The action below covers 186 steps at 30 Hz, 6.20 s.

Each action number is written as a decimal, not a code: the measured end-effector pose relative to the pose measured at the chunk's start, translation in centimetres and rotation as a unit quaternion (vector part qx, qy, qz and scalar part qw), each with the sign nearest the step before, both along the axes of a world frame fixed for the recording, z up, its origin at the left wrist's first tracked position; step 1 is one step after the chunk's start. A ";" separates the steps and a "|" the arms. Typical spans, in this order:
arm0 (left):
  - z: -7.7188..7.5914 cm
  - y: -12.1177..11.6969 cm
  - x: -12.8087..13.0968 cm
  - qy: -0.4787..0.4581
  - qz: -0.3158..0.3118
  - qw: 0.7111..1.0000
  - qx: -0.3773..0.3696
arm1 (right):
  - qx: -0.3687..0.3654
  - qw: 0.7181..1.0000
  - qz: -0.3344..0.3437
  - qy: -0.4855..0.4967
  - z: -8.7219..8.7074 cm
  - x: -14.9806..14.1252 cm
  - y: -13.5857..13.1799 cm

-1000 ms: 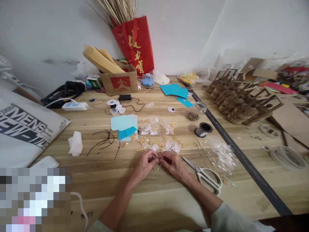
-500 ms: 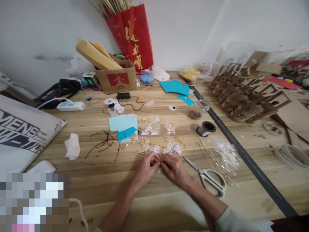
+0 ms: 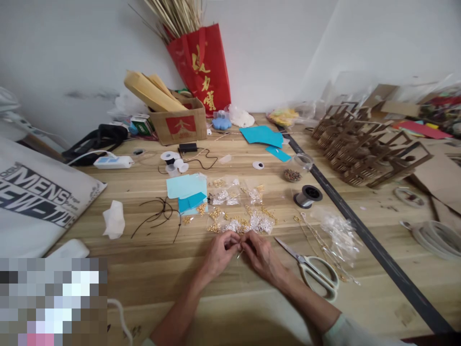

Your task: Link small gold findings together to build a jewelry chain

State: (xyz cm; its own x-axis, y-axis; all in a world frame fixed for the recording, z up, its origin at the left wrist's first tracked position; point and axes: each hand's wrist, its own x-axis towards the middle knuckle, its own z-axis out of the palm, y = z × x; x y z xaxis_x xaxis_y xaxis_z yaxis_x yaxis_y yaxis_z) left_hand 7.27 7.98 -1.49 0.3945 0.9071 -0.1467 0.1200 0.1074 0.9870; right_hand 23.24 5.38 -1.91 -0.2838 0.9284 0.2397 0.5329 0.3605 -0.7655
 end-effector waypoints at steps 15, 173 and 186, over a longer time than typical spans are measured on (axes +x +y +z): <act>0.2 0.0 -0.2 0.011 -0.010 1.000 0.026 | -0.030 0.999 0.002 0.041 0.5 0.2 0.2; 0.0 0.0 0.0 0.043 0.014 0.999 -0.011 | -0.219 0.957 0.000 0.190 0.5 1.3 0.8; 0.1 0.0 -0.1 0.043 0.007 0.999 -0.004 | -0.224 0.951 -0.013 0.211 1.0 1.0 0.8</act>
State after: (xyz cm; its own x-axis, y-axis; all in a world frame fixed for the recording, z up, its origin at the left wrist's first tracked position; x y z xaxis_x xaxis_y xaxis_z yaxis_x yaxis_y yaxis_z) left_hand 7.14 7.98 -1.42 0.3671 0.9113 -0.1864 0.2030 0.1170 0.9722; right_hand 24.24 6.14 -0.88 -0.2260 0.9695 -0.0948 0.1488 -0.0618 -0.9869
